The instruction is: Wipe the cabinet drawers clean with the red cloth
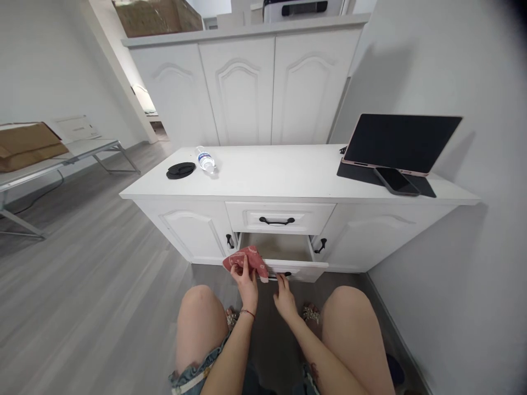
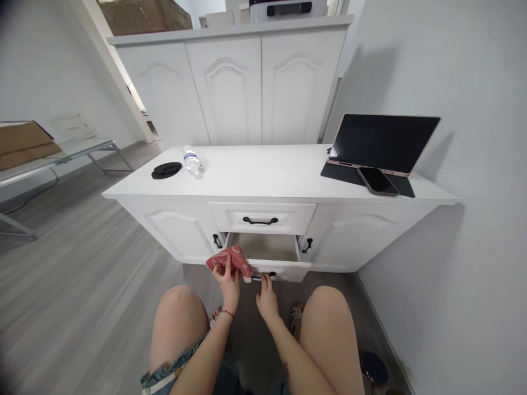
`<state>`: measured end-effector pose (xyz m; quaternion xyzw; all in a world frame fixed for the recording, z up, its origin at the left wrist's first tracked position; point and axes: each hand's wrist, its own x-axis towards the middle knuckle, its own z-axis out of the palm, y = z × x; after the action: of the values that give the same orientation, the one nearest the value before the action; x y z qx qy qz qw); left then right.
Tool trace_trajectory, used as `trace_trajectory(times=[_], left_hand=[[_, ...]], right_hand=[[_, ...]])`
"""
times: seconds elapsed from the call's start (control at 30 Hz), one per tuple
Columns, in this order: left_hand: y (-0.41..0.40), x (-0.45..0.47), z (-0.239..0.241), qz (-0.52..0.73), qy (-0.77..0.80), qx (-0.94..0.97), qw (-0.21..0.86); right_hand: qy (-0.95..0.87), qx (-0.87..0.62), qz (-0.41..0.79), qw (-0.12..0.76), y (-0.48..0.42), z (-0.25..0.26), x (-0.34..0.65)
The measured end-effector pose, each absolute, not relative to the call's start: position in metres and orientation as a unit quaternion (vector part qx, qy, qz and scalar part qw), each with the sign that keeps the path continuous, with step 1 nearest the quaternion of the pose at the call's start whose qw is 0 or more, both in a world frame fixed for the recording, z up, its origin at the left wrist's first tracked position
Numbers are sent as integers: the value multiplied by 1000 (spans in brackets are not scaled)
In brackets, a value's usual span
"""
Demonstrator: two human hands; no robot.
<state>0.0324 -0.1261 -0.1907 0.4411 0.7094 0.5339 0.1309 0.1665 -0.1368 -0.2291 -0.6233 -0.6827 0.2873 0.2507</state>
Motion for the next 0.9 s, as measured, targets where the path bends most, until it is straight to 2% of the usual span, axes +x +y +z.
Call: trace_trajectory(times=[0.2,0.57,0.77,0.9], left_hand=[[-121,20,-189,593,700,376,130],[-119,-4,-186,550,747,370,53],[-115,-23,-186,625,733,210,166],[-119,-42,-186,694,678,141,198]], right_hand=[[-678,-649,266,218,-135,-219,158],[-701,-641,258,176,-130,-214,167],[-718,-641,240,131,-115,-194,176],[-712,-650,248,97,-99,-182,180]])
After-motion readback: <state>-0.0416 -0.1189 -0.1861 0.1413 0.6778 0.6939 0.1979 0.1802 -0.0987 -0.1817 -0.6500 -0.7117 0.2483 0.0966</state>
